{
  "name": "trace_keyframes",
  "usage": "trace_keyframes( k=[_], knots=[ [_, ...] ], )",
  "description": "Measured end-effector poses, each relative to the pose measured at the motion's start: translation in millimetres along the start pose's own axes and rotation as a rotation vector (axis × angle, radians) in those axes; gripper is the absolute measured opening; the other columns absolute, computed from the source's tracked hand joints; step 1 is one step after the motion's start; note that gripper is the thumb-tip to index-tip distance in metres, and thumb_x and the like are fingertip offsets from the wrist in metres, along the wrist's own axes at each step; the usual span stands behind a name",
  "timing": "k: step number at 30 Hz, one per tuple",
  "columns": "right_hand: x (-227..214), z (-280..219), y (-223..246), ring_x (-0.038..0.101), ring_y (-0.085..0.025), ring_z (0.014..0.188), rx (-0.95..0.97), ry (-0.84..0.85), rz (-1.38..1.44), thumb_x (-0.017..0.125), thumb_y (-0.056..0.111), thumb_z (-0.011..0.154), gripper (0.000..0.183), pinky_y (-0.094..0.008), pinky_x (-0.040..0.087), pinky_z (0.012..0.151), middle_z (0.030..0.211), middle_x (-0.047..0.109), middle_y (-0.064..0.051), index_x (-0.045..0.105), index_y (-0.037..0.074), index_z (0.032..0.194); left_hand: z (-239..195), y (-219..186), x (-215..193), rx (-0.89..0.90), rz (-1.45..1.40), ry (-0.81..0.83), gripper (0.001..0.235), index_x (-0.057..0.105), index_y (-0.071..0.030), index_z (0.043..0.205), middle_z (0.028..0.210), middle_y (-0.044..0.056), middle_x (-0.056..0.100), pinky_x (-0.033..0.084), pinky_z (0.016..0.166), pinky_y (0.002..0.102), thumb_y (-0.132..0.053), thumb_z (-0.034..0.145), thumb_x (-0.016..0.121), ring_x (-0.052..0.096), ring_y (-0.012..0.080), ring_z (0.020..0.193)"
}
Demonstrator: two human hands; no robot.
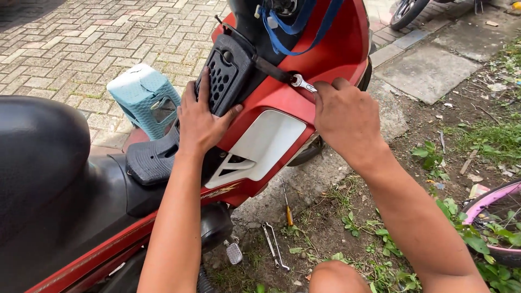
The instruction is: The person uses a wrench to tighten a bolt on the side panel of a red motorcycle. They then remove a black plastic floor mat from the footrest area and place it on the seat.
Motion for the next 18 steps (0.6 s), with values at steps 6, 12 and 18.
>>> trace_keyframes(
  k=[6, 12, 18],
  knots=[
    [14.7, -5.7, 16.1, 0.072, -0.046, 0.064, 0.036, 0.055, 0.008, 0.054, 0.024, 0.101, 0.019, -0.057, 0.060, 0.057, 0.081, 0.062, -0.010, 0.068, 0.012, 0.097, 2.2, 5.2, 2.9, -0.015, 0.012, -0.003, 0.107, 0.019, -0.031, 0.166, 0.158, 0.027, 0.035, 0.026, 0.115, 0.072, -0.080, 0.084, 0.068, 0.034, 0.0507, 0.147],
    [-3.2, 5.8, 21.9, 0.072, -0.055, 0.073, 0.119, 0.187, 0.135, 0.054, 0.021, 0.099, 0.025, -0.062, 0.059, 0.064, 0.079, 0.067, -0.020, 0.073, 0.004, 0.099, 2.0, 6.9, 5.0, -0.010, 0.005, -0.006, 0.107, 0.019, -0.032, 0.166, 0.157, 0.026, 0.036, 0.025, 0.116, 0.072, -0.079, 0.083, 0.068, 0.034, 0.0496, 0.147],
    [24.3, 33.9, -4.7, 0.071, -0.057, 0.090, 0.150, 0.347, 0.282, 0.056, 0.033, 0.096, 0.032, -0.066, 0.057, 0.076, 0.090, 0.073, -0.026, 0.076, 0.013, 0.111, 0.6, 3.5, 1.7, 0.059, 0.020, -0.034, 0.103, 0.020, -0.029, 0.166, 0.152, 0.025, 0.038, 0.029, 0.111, 0.076, -0.075, 0.087, 0.069, 0.037, 0.0502, 0.144]
  ],
)
Point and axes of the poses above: each hand's wrist, its own z-axis towards the middle knuckle, its own x-axis out of the palm, y = z × x, the point moved 10 cm from there along z, towards the middle knuckle
